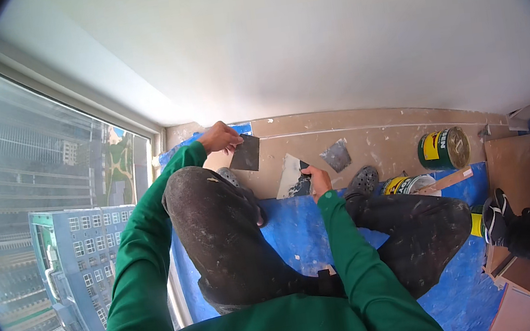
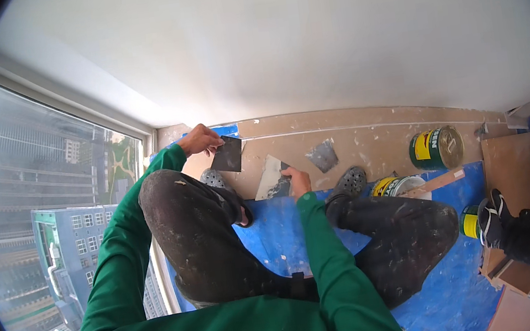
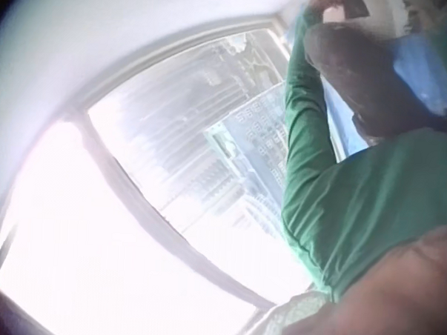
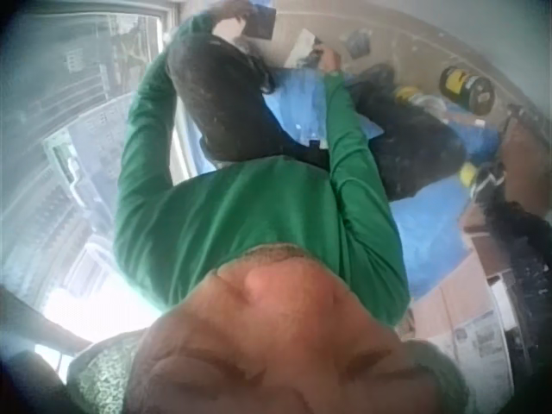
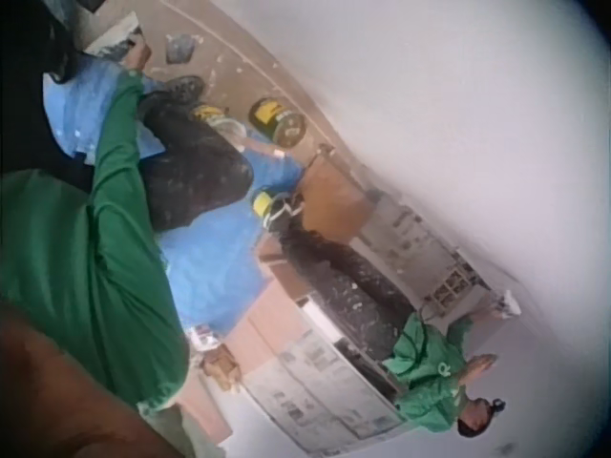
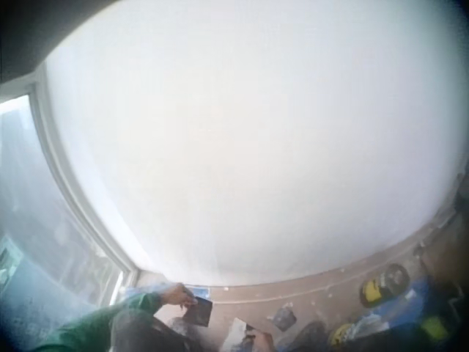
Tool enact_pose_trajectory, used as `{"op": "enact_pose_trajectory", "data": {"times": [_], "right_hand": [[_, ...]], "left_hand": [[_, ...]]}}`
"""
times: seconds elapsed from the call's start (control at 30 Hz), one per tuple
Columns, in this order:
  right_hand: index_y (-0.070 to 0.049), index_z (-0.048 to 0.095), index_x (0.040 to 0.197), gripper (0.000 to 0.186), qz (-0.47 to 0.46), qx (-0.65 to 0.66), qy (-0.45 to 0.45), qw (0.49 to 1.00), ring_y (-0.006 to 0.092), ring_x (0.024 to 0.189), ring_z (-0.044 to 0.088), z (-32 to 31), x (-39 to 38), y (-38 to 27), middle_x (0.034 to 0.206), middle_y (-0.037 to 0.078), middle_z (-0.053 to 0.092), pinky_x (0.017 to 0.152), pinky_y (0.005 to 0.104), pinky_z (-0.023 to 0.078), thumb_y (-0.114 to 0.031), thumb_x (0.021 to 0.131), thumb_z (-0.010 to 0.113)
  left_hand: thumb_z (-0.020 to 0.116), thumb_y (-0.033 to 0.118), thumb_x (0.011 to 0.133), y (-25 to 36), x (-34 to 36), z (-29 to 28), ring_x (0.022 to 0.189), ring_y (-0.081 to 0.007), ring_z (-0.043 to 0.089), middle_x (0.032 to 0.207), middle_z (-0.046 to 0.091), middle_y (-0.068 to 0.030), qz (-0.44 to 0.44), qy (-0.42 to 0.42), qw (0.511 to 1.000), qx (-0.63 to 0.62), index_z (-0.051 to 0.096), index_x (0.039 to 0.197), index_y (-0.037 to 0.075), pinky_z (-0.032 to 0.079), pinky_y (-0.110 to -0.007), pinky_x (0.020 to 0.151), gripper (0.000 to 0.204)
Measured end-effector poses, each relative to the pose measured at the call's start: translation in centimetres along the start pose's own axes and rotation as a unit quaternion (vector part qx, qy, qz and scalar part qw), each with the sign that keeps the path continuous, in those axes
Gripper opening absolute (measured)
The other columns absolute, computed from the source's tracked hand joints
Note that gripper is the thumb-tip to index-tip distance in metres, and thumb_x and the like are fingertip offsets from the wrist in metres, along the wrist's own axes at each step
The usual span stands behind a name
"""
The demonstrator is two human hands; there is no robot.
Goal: The person applies plaster to the base of a white wall using scrapers, smoothing the material over the surface and cleaning the tools against each other.
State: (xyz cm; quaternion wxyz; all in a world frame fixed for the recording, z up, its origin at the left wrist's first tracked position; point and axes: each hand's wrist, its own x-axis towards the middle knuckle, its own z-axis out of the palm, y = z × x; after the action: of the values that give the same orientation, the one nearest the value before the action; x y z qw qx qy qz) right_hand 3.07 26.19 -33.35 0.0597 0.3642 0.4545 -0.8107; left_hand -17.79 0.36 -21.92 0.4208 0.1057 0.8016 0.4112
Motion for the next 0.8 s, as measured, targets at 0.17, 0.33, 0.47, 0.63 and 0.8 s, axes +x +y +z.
{"op": "enact_pose_trajectory", "data": {"times": [0.17, 0.33, 0.47, 0.63, 0.8], "right_hand": [[0.006, 0.064, 0.102, 0.034, -0.055, -0.050, -0.174, 0.982, 0.0187, 0.076, 0.063, 2.8, -5.1, -6.7, 0.088, 0.012, 0.066, 0.077, 0.0287, 0.050, -0.010, 0.072, 0.061], [0.004, 0.063, 0.112, 0.042, -0.150, -0.157, -0.327, 0.920, 0.0159, 0.095, 0.060, 6.5, -9.7, -12.4, 0.101, 0.010, 0.066, 0.092, 0.0249, 0.040, -0.006, 0.072, 0.067], [0.005, 0.058, 0.117, 0.049, -0.114, -0.129, -0.370, 0.913, 0.0154, 0.088, 0.060, 7.1, -8.8, -10.8, 0.098, 0.012, 0.066, 0.083, 0.0260, 0.044, -0.007, 0.072, 0.072], [0.000, 0.064, 0.102, 0.025, -0.040, 0.152, -0.185, 0.970, 0.0186, 0.082, 0.064, 4.8, -6.4, -9.5, 0.089, 0.006, 0.065, 0.072, 0.0318, 0.053, -0.007, 0.079, 0.070], [-0.002, 0.065, 0.100, 0.024, -0.036, 0.158, -0.015, 0.987, 0.0178, 0.080, 0.062, 5.3, -5.2, -7.2, 0.089, 0.005, 0.065, 0.068, 0.0329, 0.050, -0.010, 0.078, 0.072]], "left_hand": [[0.067, 0.019, 0.081, 8.8, -4.8, -2.9, 0.067, -0.0180, 0.065, 0.075, 0.065, -0.0088, -0.018, -0.057, 0.989, 0.133, 0.070, 0.089, -0.001, 0.051, -0.031, 0.054, 0.022], [0.069, 0.023, 0.080, 14.4, -7.8, 0.8, 0.069, -0.0165, 0.064, 0.074, 0.066, -0.0077, -0.019, -0.109, 0.979, 0.173, 0.070, 0.090, 0.000, 0.049, -0.029, 0.057, 0.025], [0.062, 0.019, 0.086, 13.6, -6.6, 2.3, 0.069, -0.0178, 0.064, 0.082, 0.066, -0.0118, -0.025, -0.181, 0.983, 0.004, 0.065, 0.098, -0.003, 0.051, -0.030, 0.059, 0.026], [0.056, 0.026, 0.087, 8.9, -6.5, 3.9, 0.089, -0.0236, 0.064, 0.101, 0.064, -0.0157, 0.016, 0.210, 0.933, -0.292, 0.057, 0.111, -0.003, 0.049, -0.036, 0.075, 0.037], [0.056, 0.039, 0.085, 4.7, -10.4, 14.9, 0.107, -0.0303, 0.058, 0.113, 0.060, -0.0150, -0.207, 0.063, 0.858, -0.466, 0.054, 0.116, -0.002, 0.042, -0.046, 0.092, 0.051]]}}
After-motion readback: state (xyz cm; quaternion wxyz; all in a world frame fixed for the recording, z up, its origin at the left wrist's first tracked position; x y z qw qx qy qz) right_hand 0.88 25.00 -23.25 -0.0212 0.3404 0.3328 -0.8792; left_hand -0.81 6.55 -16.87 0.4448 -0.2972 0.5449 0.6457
